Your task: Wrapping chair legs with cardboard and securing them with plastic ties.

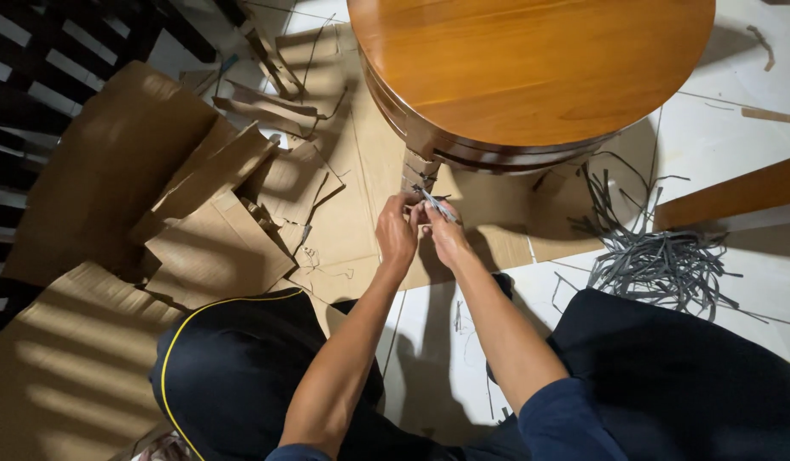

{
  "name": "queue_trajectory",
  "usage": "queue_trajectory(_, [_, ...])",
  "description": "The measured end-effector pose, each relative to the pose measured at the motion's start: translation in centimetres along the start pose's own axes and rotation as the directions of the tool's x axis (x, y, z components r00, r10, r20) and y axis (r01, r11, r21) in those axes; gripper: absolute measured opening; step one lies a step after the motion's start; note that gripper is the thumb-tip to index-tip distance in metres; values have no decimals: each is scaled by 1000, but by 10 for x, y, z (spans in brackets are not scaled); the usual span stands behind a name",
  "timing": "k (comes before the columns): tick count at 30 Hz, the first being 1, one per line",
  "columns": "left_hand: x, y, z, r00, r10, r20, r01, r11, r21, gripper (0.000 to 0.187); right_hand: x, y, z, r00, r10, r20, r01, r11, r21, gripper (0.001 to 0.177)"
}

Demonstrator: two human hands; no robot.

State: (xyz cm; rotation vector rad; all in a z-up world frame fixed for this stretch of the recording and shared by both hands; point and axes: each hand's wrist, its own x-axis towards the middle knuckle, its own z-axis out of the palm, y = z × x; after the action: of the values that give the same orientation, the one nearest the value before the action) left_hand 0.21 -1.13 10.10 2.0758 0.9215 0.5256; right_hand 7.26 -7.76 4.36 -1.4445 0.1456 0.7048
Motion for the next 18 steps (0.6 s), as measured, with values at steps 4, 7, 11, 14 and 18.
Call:
queue_trajectory(4, [-2,1,-10,995,99,27,-101,991,82,6,7,3,-9,999,-34,-3,34,999,-35,17])
queue_trajectory(7, [4,-7,-7,994,102,47,-107,989,106,7,9,5,-8,997,-80,-2,80,994,-77,14])
queue_trajectory(11, [10,-6,-6,1000,-11,28,10,999,44,5,36,14,-30,991,-135,-16,131,980,-151,14])
queue_trajectory(14, [14,-14,-5,999,-43,19,42,998,40,4,60,32,-36,994,-109,-15,107,990,-95,14])
queue_trajectory(18, [15,-18,-9,999,3,49,5,988,-155,12,64,58,-60,998,-70,8,67,976,206,37])
